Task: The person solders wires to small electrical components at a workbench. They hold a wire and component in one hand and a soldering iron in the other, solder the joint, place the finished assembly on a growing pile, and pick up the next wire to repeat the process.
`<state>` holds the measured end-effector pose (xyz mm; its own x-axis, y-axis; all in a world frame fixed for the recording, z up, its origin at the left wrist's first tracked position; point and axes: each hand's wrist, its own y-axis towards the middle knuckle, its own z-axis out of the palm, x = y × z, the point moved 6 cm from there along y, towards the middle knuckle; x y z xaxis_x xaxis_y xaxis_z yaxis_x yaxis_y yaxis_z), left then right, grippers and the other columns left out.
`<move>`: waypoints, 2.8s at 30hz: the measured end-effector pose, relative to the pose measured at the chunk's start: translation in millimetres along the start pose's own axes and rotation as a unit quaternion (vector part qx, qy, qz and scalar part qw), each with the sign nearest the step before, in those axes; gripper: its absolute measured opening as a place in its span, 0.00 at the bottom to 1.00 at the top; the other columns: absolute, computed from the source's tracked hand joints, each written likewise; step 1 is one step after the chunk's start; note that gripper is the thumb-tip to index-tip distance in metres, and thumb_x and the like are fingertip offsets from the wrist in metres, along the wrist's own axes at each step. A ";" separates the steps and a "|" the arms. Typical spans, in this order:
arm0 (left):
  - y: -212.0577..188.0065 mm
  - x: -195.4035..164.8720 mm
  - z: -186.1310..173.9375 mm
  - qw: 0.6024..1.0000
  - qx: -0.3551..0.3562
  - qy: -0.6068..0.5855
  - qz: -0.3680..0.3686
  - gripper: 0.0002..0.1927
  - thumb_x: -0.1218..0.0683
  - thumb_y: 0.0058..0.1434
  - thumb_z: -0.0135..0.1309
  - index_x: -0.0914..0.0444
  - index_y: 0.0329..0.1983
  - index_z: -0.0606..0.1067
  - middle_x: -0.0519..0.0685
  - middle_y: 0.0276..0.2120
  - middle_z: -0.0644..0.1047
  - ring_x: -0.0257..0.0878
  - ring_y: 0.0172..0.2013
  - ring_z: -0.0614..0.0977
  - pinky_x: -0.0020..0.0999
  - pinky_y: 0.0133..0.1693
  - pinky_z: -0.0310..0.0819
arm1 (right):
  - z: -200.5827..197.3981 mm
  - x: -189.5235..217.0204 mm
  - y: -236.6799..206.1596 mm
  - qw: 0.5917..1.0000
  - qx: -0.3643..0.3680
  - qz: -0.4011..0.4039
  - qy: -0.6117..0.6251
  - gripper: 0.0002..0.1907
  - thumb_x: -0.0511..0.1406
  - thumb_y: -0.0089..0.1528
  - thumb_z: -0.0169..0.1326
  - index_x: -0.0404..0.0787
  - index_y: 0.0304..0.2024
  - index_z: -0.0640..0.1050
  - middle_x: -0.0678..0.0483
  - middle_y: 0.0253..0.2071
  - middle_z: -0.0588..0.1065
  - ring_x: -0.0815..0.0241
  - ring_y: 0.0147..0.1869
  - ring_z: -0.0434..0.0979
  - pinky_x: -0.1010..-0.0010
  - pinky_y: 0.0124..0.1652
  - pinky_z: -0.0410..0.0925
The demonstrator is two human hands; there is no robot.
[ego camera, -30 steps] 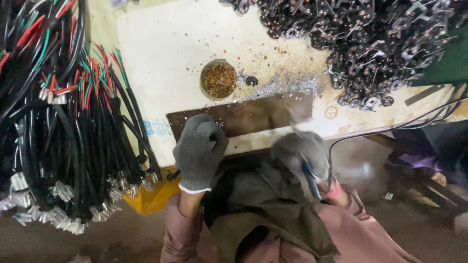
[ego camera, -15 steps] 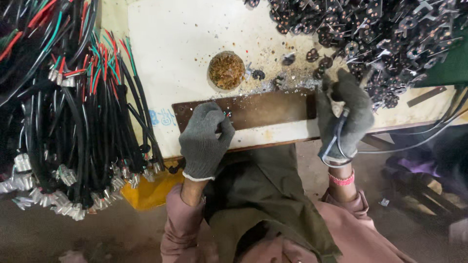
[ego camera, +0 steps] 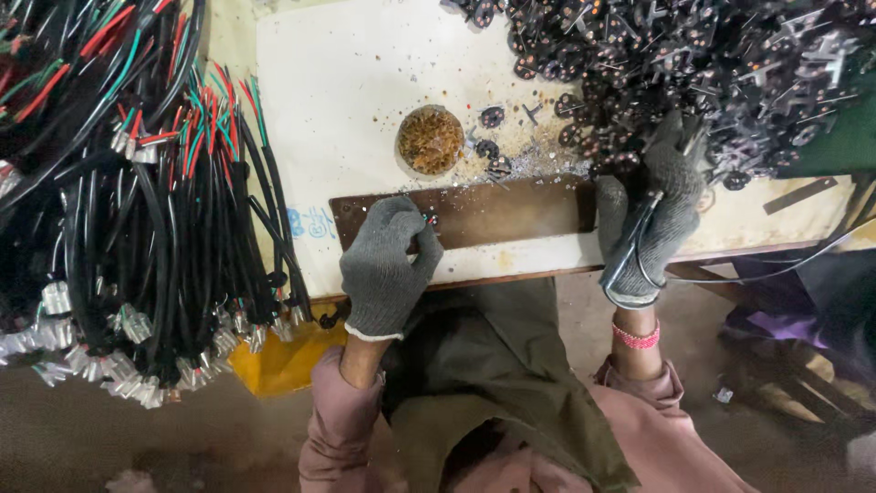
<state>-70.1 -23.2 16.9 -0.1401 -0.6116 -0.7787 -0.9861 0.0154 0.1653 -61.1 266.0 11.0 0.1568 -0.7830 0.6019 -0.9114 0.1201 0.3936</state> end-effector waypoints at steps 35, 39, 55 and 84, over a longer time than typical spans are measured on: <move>-4.9 6.6 0.0 0.999 -0.011 0.038 0.003 0.07 0.62 0.55 0.60 0.58 0.33 0.73 0.48 0.39 0.78 0.46 0.36 0.82 0.38 0.36 0.77 | 37.8 99.8 2.6 0.984 0.171 -0.056 0.007 0.22 0.31 0.61 0.68 0.42 0.55 0.75 0.47 0.50 0.79 0.44 0.54 0.80 0.58 0.51 0.74; -4.2 8.2 1.9 0.998 -0.003 0.059 -0.005 0.07 0.60 0.57 0.60 0.58 0.33 0.73 0.47 0.40 0.79 0.46 0.37 0.82 0.39 0.36 0.77 | 35.4 95.7 8.4 0.975 0.209 -0.065 0.024 0.20 0.29 0.63 0.67 0.41 0.55 0.75 0.46 0.49 0.79 0.44 0.52 0.80 0.58 0.50 0.73; -7.4 15.3 -1.2 0.998 0.048 0.005 -0.041 0.11 0.57 0.57 0.63 0.58 0.41 0.75 0.47 0.46 0.77 0.46 0.44 0.82 0.39 0.41 0.79 | 50.4 99.3 27.9 0.919 0.350 -0.179 -0.022 0.25 0.32 0.59 0.63 0.44 0.58 0.73 0.44 0.49 0.77 0.36 0.58 0.78 0.49 0.54 0.73; 12.9 -53.0 -42.7 0.978 0.130 0.164 0.019 0.25 0.48 0.58 0.61 0.61 0.57 0.76 0.50 0.38 0.74 0.47 0.39 0.76 0.45 0.42 0.67 | 56.3 68.0 -24.4 0.962 0.106 0.099 0.230 0.21 0.34 0.63 0.63 0.39 0.57 0.71 0.53 0.45 0.75 0.56 0.51 0.78 0.65 0.55 0.69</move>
<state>-71.6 -24.4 86.1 -0.1833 -0.8267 -0.5319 -0.9759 0.2182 -0.0027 -49.6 175.4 3.3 0.0789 -0.3982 0.9139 -0.9902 0.0748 0.1181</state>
